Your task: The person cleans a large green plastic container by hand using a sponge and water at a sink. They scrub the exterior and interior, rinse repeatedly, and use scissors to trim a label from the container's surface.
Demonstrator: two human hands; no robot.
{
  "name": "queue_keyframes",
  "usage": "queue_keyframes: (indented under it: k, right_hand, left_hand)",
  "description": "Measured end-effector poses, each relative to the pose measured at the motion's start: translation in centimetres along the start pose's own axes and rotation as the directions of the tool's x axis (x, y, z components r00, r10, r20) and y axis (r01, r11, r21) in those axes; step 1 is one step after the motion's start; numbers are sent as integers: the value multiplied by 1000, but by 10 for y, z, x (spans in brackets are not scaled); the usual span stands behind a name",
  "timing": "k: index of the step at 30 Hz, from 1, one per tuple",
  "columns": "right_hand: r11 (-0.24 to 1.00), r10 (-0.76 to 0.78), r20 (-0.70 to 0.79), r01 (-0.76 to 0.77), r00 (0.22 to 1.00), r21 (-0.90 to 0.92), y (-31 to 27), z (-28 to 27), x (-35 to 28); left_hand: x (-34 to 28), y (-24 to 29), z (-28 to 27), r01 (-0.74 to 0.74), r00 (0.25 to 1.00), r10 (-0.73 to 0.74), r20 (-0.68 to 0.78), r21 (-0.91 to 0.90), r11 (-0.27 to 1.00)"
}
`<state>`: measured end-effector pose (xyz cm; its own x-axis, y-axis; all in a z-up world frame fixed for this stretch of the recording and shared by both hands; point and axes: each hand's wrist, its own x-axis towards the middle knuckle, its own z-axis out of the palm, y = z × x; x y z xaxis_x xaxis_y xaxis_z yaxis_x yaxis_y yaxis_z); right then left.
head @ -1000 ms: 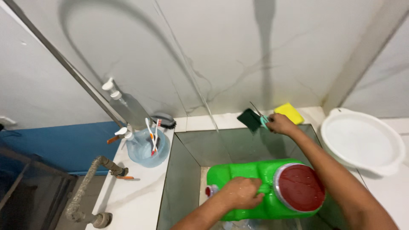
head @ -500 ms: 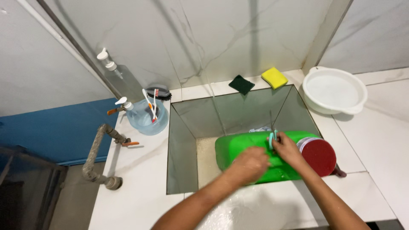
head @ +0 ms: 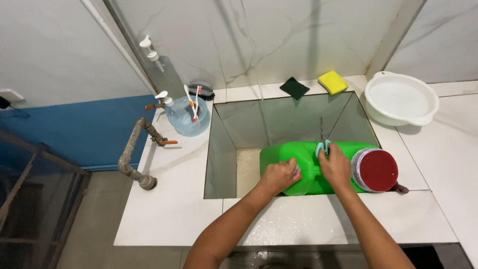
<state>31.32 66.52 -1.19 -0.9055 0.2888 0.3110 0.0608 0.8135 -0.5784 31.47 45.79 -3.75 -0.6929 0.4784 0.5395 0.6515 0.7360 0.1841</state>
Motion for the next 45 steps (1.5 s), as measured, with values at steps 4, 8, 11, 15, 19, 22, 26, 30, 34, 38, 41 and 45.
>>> queue_keyframes:
  k: [4, 8, 11, 15, 19, 22, 26, 30, 34, 38, 41, 45]
  right_hand:
    - [1000, -10, 18, 10, 1000, 2, 0, 2, 0]
    - [1000, -6, 49, 8, 999, -27, -1, 0, -1]
    - [997, -74, 27, 74, 997, 3, -2, -3, -4]
    - [996, -85, 49, 83, 995, 36, -3, -6, -4]
    - [994, -104, 57, 103, 993, 28, -1, -10, -4]
    - [996, -92, 82, 90, 992, 18, -4, -9, -1]
    - [990, -133, 67, 129, 989, 51, 1, -9, -3]
    - [983, -164, 68, 157, 984, 100, 3, -10, 1]
    - [979, -152, 96, 136, 984, 149, 9, -14, 2]
    - [896, -70, 216, -34, 974, 443, 17, -35, -7]
    - [680, -174, 591, -338, 788, 651, 9, -49, -45]
    - [359, -124, 917, -845, 378, 397, -24, -59, -86]
  left_hand:
    - [6, 14, 4, 269, 963, -269, -7, 56, 961]
    - [9, 26, 3, 428, 899, -437, 40, 143, 893]
    - [1, 27, -1, 156, 987, -151, -53, 104, 982]
    - [2, 18, -2, 14, 999, -17, 34, 96, 995]
    - [11, 27, 10, 302, 947, -315, 65, 160, 940]
    - [15, 31, 19, 520, 837, -538, 93, 167, 838]
    - [21, 26, 41, 747, 648, -757, 84, 122, 654]
    - [34, 3, 48, 822, 523, -803, 287, 78, 564]
    - [38, -5, 31, 842, 415, -752, 512, 97, 530]
    - [1, -1, -5, 928, 349, -648, 676, -344, 141]
    - [-30, -1, -13, 561, 797, -571, 199, -594, 577]
    - [-46, -2, 2, 411, 798, -569, 196, -868, 279]
